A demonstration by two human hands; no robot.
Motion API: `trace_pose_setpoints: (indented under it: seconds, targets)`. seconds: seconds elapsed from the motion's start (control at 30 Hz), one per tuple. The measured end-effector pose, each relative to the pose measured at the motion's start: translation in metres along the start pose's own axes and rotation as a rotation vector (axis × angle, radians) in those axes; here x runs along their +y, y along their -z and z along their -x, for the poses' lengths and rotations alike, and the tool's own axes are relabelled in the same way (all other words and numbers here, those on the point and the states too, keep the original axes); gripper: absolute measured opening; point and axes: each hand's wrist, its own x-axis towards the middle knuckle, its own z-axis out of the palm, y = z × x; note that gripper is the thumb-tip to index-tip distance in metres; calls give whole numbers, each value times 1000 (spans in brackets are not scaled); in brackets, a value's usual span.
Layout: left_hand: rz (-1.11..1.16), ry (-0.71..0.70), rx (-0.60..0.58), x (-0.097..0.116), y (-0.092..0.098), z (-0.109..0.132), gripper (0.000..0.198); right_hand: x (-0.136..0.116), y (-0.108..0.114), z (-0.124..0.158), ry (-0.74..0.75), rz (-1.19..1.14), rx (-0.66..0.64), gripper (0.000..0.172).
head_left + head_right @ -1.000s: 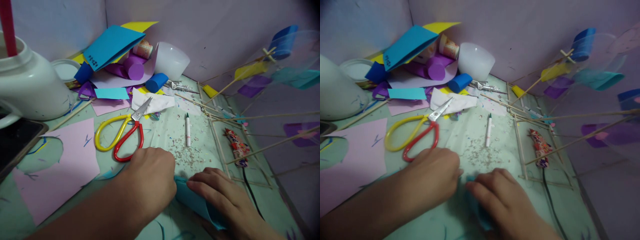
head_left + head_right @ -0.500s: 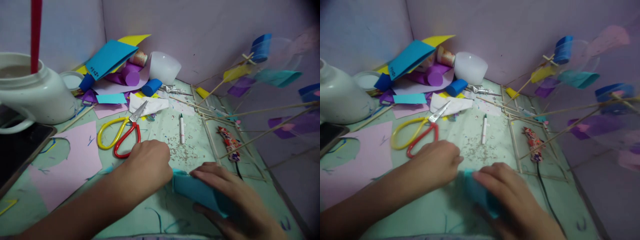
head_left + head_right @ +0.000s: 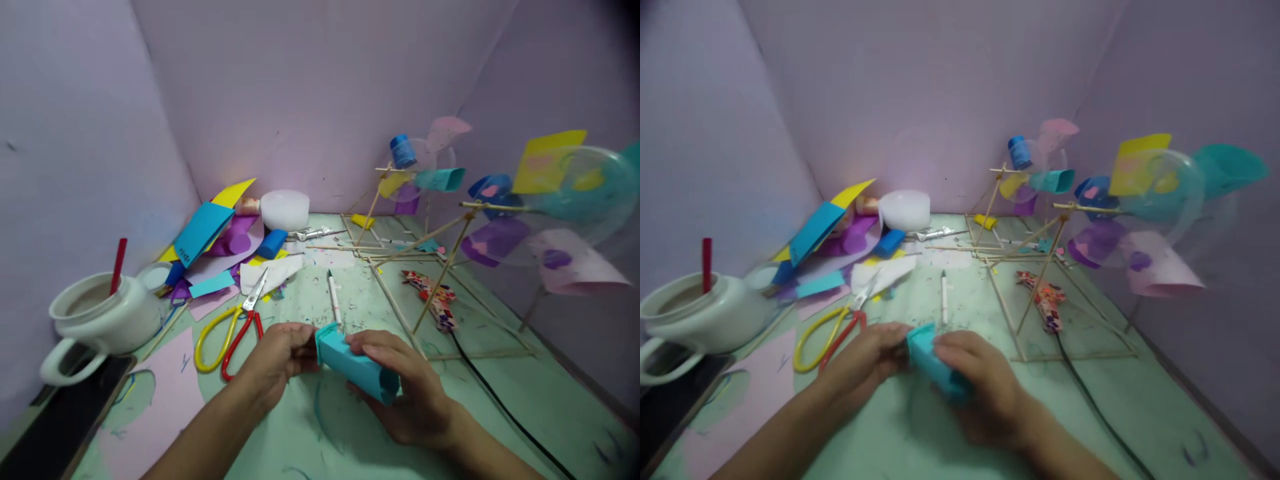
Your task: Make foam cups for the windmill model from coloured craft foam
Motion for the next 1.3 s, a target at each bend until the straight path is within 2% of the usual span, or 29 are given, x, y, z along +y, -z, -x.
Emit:
trace_pose_setpoints:
  seconds: [0.23, 0.43, 0.57, 0.67, 0.8, 0.9, 0.97, 1.07, 1.1, 1.2, 1.3]
  targets:
    - [-19, 2, -44, -2, 1, -3, 18, 2, -1, 7, -38, -23, -53, 66]
    - [-57, -28, -81, -3, 0, 1, 35, 2, -3, 4, -8, 20, -114, 54]
    - [-139, -69, -101, -6, 1, 0, 34, 2, -2, 2, -39, 11, -141, 56]
    - [-253, -131, -7, -6, 2, -3, 32, 1, 1, -1, -33, 17, -141, 58]
    - [-353, -251, 237, 5, 2, -2, 35, 0, 5, -6, 45, 101, -93, 52]
    - [-471, -413, 357, 14, 0, 8, 19, 0, 4, -8, 89, 193, -84, 47]
    - [-604, -526, 323, 14, -4, 18, 17, 1, 0, -6, 52, 252, -68, 47]
    - [-826, -582, 107, 4, -14, 33, 15, 1, -7, -1, -31, 319, -37, 54]
    - [-921, -591, 78, -2, -18, 36, 18, 0, -9, 0, -47, 324, -34, 56]
    - [-1127, -692, 176, -18, -25, 41, 31, -1, -13, 1, -56, 280, -37, 64]
    - [-1129, -735, 278, -22, -23, 38, 26, -3, -10, 0, -50, 138, -82, 71]
